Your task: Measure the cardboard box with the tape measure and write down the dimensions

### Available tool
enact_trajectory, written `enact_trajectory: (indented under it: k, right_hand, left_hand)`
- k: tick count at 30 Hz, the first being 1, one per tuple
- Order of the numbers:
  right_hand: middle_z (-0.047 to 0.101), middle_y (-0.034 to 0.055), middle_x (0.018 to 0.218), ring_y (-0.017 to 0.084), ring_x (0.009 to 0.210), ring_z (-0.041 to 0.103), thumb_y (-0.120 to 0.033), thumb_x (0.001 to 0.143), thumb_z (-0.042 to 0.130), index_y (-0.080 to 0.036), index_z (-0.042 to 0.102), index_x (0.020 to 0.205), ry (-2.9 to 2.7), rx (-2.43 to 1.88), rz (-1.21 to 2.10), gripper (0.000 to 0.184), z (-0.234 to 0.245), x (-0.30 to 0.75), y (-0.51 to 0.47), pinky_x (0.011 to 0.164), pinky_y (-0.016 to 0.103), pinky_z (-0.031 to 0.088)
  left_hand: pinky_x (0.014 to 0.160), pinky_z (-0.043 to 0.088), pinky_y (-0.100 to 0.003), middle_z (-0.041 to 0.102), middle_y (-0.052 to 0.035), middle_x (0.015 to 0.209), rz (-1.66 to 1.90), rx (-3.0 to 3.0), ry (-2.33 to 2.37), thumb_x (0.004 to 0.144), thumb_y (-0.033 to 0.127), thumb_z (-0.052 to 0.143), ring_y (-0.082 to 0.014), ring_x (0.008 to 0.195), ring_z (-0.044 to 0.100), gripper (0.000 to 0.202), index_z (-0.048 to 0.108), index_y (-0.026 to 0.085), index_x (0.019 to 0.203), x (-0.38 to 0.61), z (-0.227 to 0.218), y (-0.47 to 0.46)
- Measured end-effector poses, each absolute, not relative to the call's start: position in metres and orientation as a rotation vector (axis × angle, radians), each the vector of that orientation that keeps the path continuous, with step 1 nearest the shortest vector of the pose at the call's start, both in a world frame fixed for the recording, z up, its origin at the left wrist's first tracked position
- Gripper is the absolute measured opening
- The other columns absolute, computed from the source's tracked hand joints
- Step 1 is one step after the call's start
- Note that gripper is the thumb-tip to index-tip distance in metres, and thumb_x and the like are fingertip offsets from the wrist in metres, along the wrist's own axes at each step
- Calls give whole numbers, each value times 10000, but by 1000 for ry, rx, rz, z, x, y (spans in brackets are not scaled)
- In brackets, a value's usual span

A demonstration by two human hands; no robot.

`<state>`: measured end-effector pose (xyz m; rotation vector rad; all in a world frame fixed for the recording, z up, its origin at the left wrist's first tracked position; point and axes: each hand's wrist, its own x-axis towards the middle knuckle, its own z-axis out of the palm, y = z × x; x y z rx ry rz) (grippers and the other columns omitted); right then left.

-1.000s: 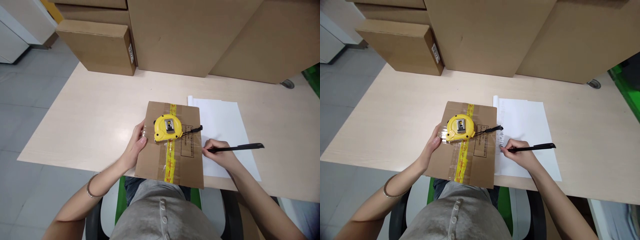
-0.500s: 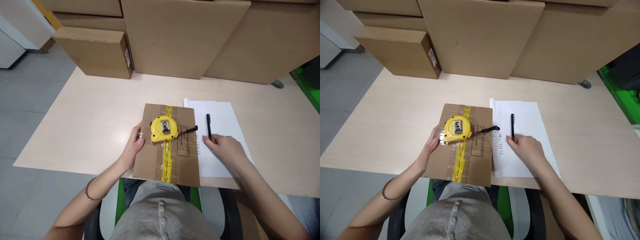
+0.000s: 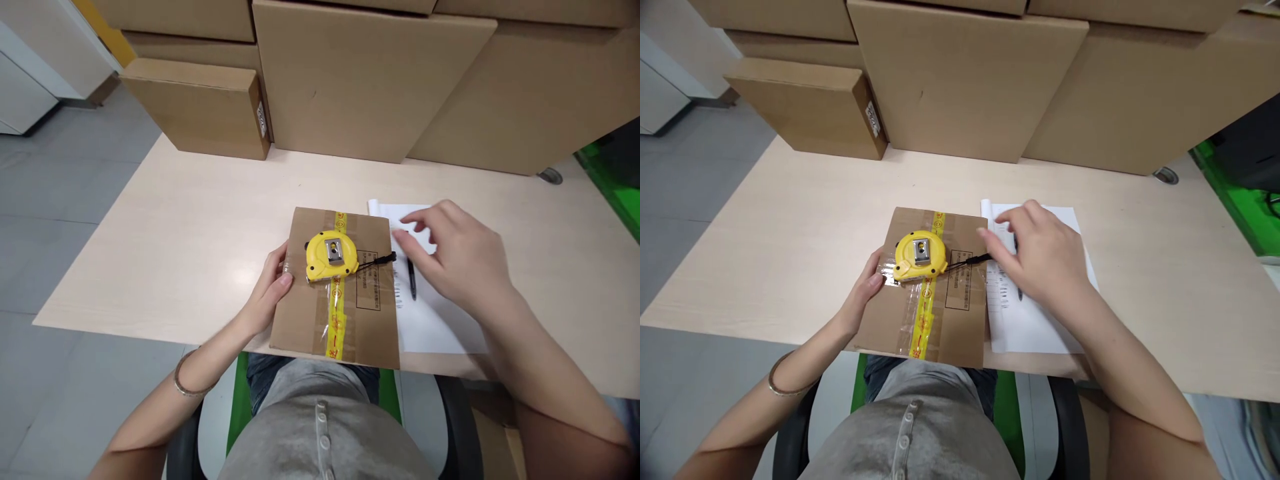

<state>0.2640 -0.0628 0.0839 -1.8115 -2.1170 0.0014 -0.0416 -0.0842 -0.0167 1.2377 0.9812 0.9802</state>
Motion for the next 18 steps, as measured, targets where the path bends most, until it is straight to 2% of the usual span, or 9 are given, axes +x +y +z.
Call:
enact_trajectory:
  k: [4, 8, 10, 14, 16, 18]
  right_hand:
    - [698, 190, 1129, 351, 1047, 663, -755, 1011, 424, -124, 709, 1345, -2443, -1334, 270, 769, 92, 228, -44, 875, 496, 546]
    - [701, 190, 1274, 365, 1164, 648, -745, 980, 540, -169, 720, 1243, -2544, -1086, 498, 658, 89, 214, -31, 1026, 563, 519]
    - [735, 154, 1249, 347, 1134, 676, -724, 929, 651, -209, 691, 1190, -2502, -1045, 658, 579, 90, 215, -31, 997, 537, 540]
    - [793, 55, 1060, 269, 889, 744, -577, 800, 858, -265, 606, 1249, -2277, -1134, 992, 602, 93, 229, -32, 753, 403, 594]
    - [795, 38, 1054, 275, 916, 755, -560, 765, 889, -279, 632, 1241, -2144, -1192, 1007, 610, 91, 239, -28, 787, 412, 608]
    - [787, 42, 1097, 300, 1003, 751, -604, 757, 884, -283, 678, 1170, -1974, -1249, 978, 562, 85, 249, -20, 890, 460, 615]
  left_hand:
    - [1213, 419, -524, 510, -129, 1635, 989, 1259, 969, 967, 660, 620, -356, 1433, 525, 718, 489, 243, 1538, -42, -16, -84]
    - [1199, 450, -510, 527, -123, 1626, 1010, 1296, 959, 987, 619, 617, -335, 1415, 553, 679, 487, 250, 1541, -41, -16, -83]
    - [1209, 449, -518, 520, -121, 1639, 1016, 1301, 945, 986, 611, 626, -337, 1431, 549, 675, 488, 254, 1542, -41, -17, -82]
    - [1231, 433, -568, 499, -123, 1667, 973, 1307, 956, 1010, 628, 581, -356, 1462, 537, 678, 470, 272, 1577, -46, -22, -79]
    - [1264, 407, -584, 435, -102, 1720, 993, 1366, 914, 1018, 694, 514, -367, 1543, 463, 713, 440, 317, 1619, -53, -26, -83]
    - [1317, 349, -595, 323, -74, 1785, 1113, 1507, 808, 945, 826, 512, -383, 1641, 318, 878, 357, 362, 1674, -64, -28, -92]
